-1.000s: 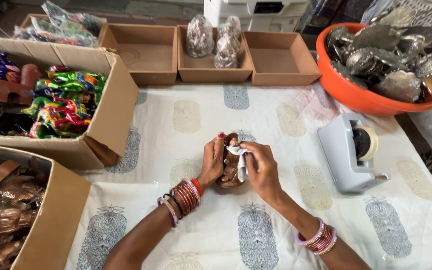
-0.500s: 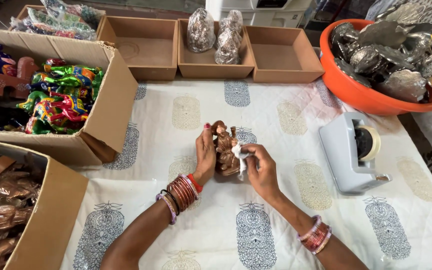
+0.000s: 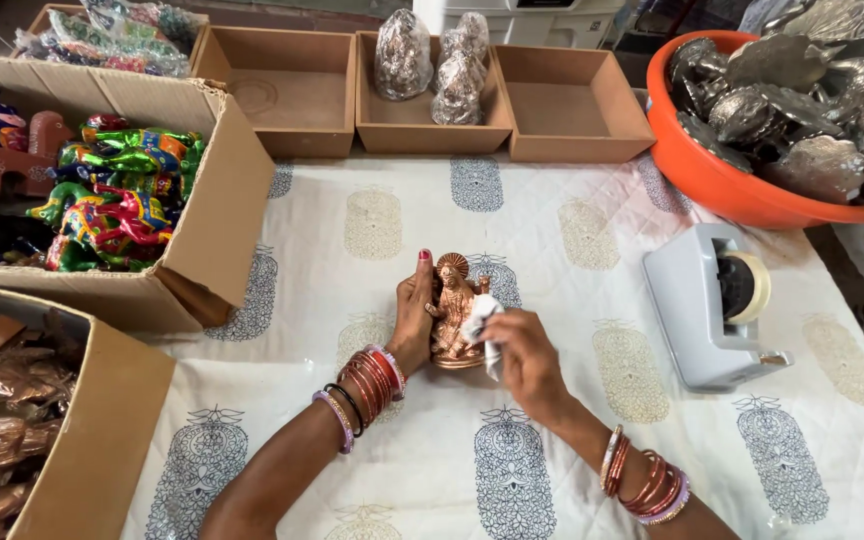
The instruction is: Clean a small brass-colored figurine with a white cloth.
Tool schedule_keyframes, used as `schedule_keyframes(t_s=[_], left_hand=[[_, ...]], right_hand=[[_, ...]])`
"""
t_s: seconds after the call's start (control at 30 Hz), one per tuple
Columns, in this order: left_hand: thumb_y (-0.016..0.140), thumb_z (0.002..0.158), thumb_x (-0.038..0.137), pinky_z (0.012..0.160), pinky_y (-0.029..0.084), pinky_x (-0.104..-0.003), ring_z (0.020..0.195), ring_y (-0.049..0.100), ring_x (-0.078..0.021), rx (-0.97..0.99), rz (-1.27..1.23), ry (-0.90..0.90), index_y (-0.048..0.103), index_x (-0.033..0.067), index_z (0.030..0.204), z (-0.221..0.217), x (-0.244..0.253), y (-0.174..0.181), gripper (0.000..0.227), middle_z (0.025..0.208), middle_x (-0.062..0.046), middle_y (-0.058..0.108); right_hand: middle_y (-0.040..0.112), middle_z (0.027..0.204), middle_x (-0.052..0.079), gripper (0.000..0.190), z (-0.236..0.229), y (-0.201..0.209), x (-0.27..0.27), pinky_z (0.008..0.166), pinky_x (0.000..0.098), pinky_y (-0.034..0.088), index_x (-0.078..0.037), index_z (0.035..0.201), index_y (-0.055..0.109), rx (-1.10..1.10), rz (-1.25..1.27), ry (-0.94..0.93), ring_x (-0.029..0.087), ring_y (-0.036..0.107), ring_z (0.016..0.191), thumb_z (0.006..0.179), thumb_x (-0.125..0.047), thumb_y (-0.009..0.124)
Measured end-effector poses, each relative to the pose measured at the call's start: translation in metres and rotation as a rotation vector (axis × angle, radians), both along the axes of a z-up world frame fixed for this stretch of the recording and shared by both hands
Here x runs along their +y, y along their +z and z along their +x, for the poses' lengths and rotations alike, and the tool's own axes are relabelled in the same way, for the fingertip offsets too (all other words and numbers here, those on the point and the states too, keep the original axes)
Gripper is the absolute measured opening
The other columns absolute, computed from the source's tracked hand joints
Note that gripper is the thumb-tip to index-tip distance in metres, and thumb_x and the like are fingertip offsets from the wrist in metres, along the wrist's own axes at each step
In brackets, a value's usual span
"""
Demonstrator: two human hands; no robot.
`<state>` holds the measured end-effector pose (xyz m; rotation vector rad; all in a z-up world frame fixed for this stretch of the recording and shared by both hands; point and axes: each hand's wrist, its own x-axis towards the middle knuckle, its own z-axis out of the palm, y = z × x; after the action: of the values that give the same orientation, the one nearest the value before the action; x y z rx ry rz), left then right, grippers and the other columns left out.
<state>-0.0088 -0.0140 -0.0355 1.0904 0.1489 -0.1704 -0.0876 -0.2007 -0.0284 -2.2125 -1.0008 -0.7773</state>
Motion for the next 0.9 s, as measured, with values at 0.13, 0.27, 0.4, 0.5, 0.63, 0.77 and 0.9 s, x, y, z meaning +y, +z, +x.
schedule_keyframes(t_s=[0.13, 0.27, 0.4, 0.5, 0.63, 0.77, 0.9], left_hand=[[0.049, 0.099, 0.063, 0.058, 0.062, -0.034, 0.063, 0.066, -0.0132, 0.033, -0.059, -0.074, 0.055, 0.0088, 0.082, -0.005, 0.001, 0.014, 0.057, 0.075, -0.006, 0.064], [0.046, 0.097, 0.067, 0.06, 0.062, -0.032, 0.065, 0.069, -0.013, -0.129, -0.024, -0.145, 0.066, 0.0049, 0.086, -0.011, -0.001, 0.018, 0.066, 0.078, -0.009, 0.072], [0.046, 0.091, 0.066, 0.06, 0.062, -0.033, 0.063, 0.071, -0.0147, -0.054, -0.088, -0.128, 0.065, 0.0074, 0.085, 0.001, 0.0, -0.006, 0.062, 0.075, -0.009, 0.074], [0.051, 0.11, 0.068, 0.046, 0.045, -0.032, 0.052, 0.048, -0.0113, -0.056, 0.045, -0.006, 0.048, 0.011, 0.081, 0.009, 0.001, -0.027, 0.064, 0.066, -0.002, 0.05], [0.049, 0.095, 0.066, 0.056, 0.059, -0.032, 0.059, 0.065, -0.0112, -0.023, -0.024, -0.079, 0.06, 0.011, 0.078, -0.005, 0.0, 0.011, 0.058, 0.068, -0.004, 0.065], [0.048, 0.09, 0.065, 0.058, 0.059, -0.029, 0.062, 0.067, -0.0094, -0.076, -0.013, -0.109, 0.064, 0.0109, 0.078, -0.012, -0.002, 0.031, 0.057, 0.071, -0.003, 0.069], [0.049, 0.092, 0.064, 0.059, 0.062, -0.031, 0.063, 0.068, -0.0092, 0.048, -0.05, -0.057, 0.056, 0.0126, 0.076, 0.001, 0.0, -0.005, 0.054, 0.067, 0.0, 0.064]], right_hand=[[0.066, 0.114, 0.009, 0.021, 0.009, 0.003, 0.001, 0.066, 0.0303, 0.065, -0.005, 0.111, 0.064, 0.685, 0.474, -0.124, 0.019, 0.071, 0.085, 0.097, 0.004, 0.051], [0.071, 0.11, 0.012, 0.025, 0.009, -0.003, 0.001, 0.073, 0.0319, 0.062, -0.002, 0.116, 0.064, 0.735, 0.595, -0.045, 0.02, 0.071, 0.089, 0.096, 0.008, 0.051], [0.071, 0.113, 0.011, 0.018, 0.002, -0.005, -0.001, 0.08, 0.0304, 0.064, -0.002, 0.112, 0.064, 0.502, 0.495, -0.045, 0.02, 0.072, 0.093, 0.098, 0.005, 0.055], [0.07, 0.113, 0.008, 0.015, 0.001, 0.004, 0.003, 0.08, 0.0295, 0.065, -0.006, 0.109, 0.063, 0.249, 0.323, -0.064, 0.021, 0.071, 0.096, 0.097, 0.001, 0.058], [0.071, 0.109, 0.009, 0.016, 0.005, 0.004, 0.0, 0.079, 0.0301, 0.063, -0.007, 0.111, 0.065, 0.28, 0.333, -0.079, 0.021, 0.07, 0.095, 0.098, -0.001, 0.057], [0.075, 0.1, 0.009, 0.018, 0.004, 0.003, -0.005, 0.061, 0.0314, 0.06, -0.008, 0.112, 0.066, 0.832, 0.546, -0.194, 0.021, 0.07, 0.074, 0.098, -0.005, 0.055], [0.074, 0.105, 0.006, 0.015, 0.0, 0.007, -0.001, 0.068, 0.03, 0.061, -0.01, 0.113, 0.065, 0.488, 0.346, -0.143, 0.021, 0.069, 0.083, 0.1, -0.008, 0.056]])
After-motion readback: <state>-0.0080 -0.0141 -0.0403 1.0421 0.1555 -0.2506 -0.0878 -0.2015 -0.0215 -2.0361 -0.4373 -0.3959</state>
